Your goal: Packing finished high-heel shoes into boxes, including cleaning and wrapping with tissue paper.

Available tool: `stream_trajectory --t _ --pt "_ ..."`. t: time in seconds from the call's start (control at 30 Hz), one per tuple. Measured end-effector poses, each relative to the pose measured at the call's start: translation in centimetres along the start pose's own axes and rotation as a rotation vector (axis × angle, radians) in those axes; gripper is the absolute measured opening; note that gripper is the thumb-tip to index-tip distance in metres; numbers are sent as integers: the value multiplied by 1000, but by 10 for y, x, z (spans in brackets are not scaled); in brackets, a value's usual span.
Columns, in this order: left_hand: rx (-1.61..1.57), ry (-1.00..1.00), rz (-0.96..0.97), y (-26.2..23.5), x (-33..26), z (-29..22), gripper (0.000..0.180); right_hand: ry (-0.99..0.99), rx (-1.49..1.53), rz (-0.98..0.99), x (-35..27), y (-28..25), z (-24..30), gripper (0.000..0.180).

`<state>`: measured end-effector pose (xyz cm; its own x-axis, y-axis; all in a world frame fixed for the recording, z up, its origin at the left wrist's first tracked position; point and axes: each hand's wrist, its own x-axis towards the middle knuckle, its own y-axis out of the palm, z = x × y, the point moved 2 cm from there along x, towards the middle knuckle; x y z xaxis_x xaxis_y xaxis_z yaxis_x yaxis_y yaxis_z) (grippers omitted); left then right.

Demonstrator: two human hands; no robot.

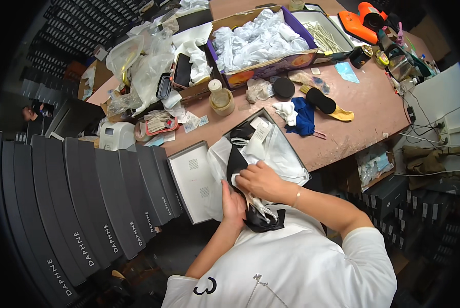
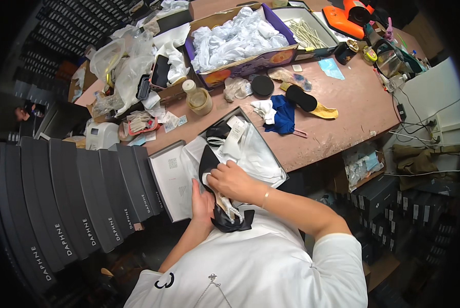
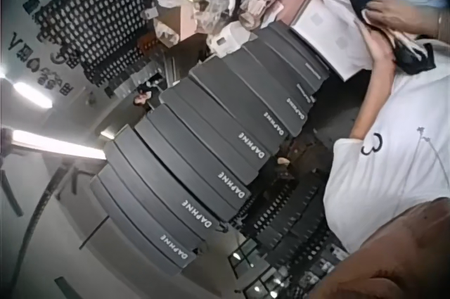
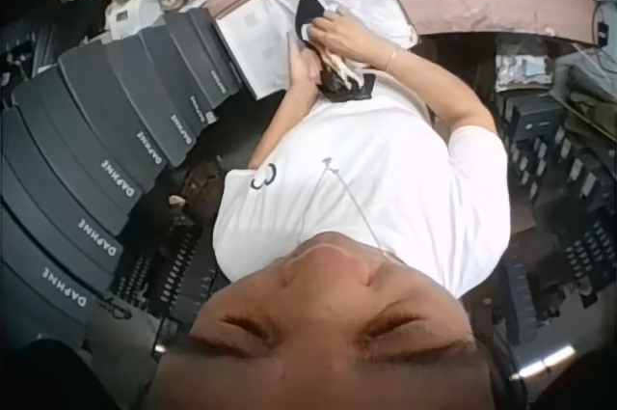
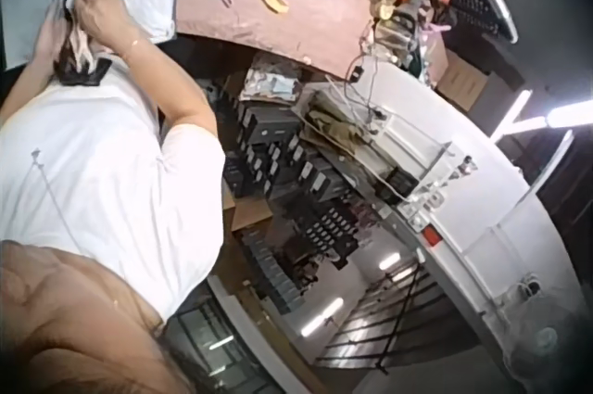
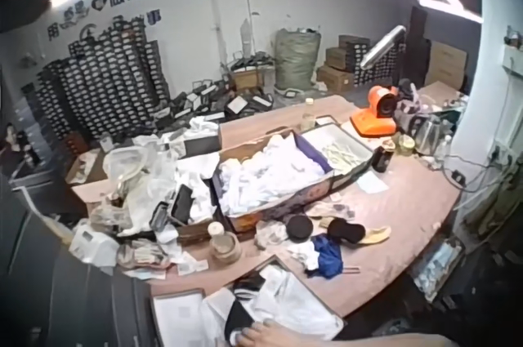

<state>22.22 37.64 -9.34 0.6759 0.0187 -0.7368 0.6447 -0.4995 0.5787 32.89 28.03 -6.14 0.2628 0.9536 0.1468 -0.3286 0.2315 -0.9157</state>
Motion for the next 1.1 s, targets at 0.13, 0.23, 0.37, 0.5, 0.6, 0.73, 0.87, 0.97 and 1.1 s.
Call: stream_trajectory --t 0.13,0.23,0.37,0.5,0.6,0.73,0.87,0.97,1.1 --pt "-39 73 10 -6 -3 13 85 -91 -77 -16 8 28 -3 14" --pt "-63 162 -35 -9 -5 14 84 63 192 -111 1 29 -1 18" --pt "-126 175 -55 -13 -5 2 77 617 964 -235 -28 -14 7 25" --pt "-129 265 -35 -6 -3 6 58 872 1418 -348 -36 21 -1 18" --pt "8 275 -36 -30 9 15 45 565 980 -365 -40 37 12 20" --pt "-107 204 -79 -28 5 7 39 273 311 -148 -32 -7 21 16" --pt "-130 260 -92 -13 -6 6 57 143 27 -15 -22 -3 23 14" --pt "-99 252 -65 -4 -12 4 64 29 109 73 -14 14 22 15" --pt "-148 150 -30 -21 -7 18 65 22 137 92 9 32 28 13"
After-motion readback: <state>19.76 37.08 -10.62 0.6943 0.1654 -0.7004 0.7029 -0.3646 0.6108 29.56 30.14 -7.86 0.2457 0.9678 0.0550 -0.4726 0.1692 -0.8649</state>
